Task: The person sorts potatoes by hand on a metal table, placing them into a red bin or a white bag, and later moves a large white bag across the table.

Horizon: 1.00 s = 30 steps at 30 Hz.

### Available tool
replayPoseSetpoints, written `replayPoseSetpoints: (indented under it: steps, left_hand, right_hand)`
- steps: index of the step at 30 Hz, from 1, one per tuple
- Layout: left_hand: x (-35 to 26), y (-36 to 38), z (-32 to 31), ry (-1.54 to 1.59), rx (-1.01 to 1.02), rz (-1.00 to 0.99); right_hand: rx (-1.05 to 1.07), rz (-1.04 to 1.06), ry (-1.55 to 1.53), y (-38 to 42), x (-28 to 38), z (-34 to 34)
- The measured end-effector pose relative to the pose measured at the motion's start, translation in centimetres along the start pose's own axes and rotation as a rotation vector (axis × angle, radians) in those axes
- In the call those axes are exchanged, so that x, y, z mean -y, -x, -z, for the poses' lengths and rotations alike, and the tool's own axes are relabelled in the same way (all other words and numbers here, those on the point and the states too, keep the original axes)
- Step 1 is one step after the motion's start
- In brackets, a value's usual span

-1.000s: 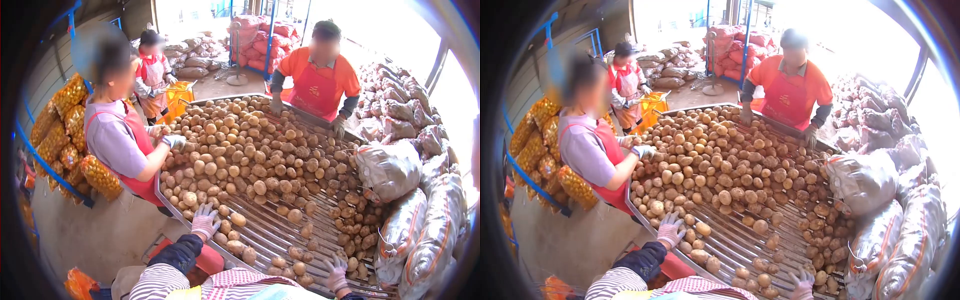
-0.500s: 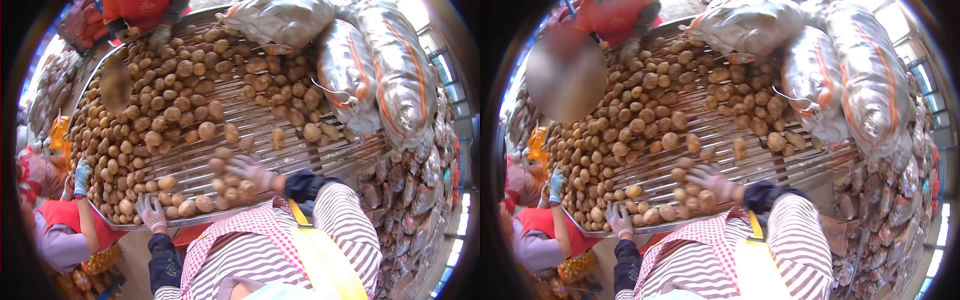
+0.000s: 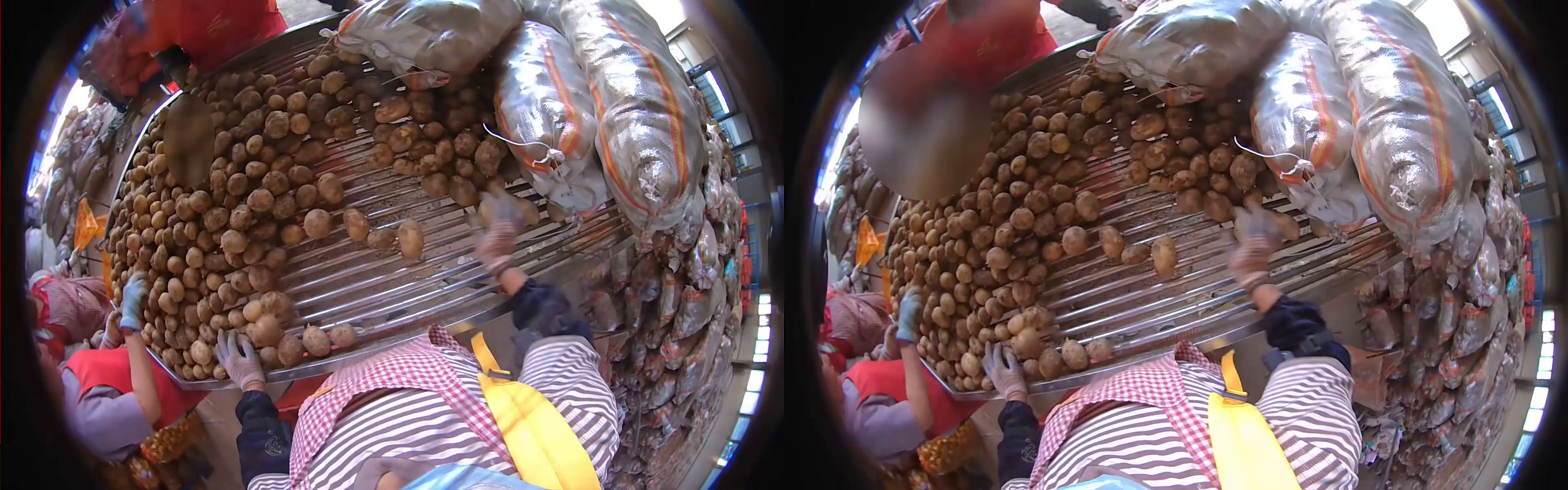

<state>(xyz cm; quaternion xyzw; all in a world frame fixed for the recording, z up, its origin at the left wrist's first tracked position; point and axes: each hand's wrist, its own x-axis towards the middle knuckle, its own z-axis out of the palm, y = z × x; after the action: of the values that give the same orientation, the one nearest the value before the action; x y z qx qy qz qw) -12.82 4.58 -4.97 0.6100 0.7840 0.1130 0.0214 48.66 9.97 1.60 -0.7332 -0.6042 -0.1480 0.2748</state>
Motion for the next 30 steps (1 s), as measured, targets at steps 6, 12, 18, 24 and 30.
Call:
replayPoseSetpoints:
  steps: [6, 12, 18, 24, 30]
  left_hand:
    - [0.0, -0.1, 0.3, 0.025, 0.024, -0.034]
    - [-0.3, -0.1, 0.7, 0.086, 0.029, -0.043]
    - [0.1, -0.1, 0.2, 0.078, 0.012, -0.018]
    - [0.7, 0.0, -0.2, 0.064, -0.006, -0.036]
    - [0.5, -0.1, -0.1, 0.045, 0.009, -0.043]
  right_hand:
    - [0.017, -0.525, 0.011, 0.4, -10.9, -3.7]
    - [-0.006, -0.188, -0.443, 1.8, 6.6, -5.0]
    - [0.169, 0.097, -0.569, 2.5, 10.6, 0.3]
    - [0.013, -1.021, 0.242, 3.2, -11.8, 0.2]
    - [-0.269, -0.967, -0.396, -0.5, -17.7, -0.4]
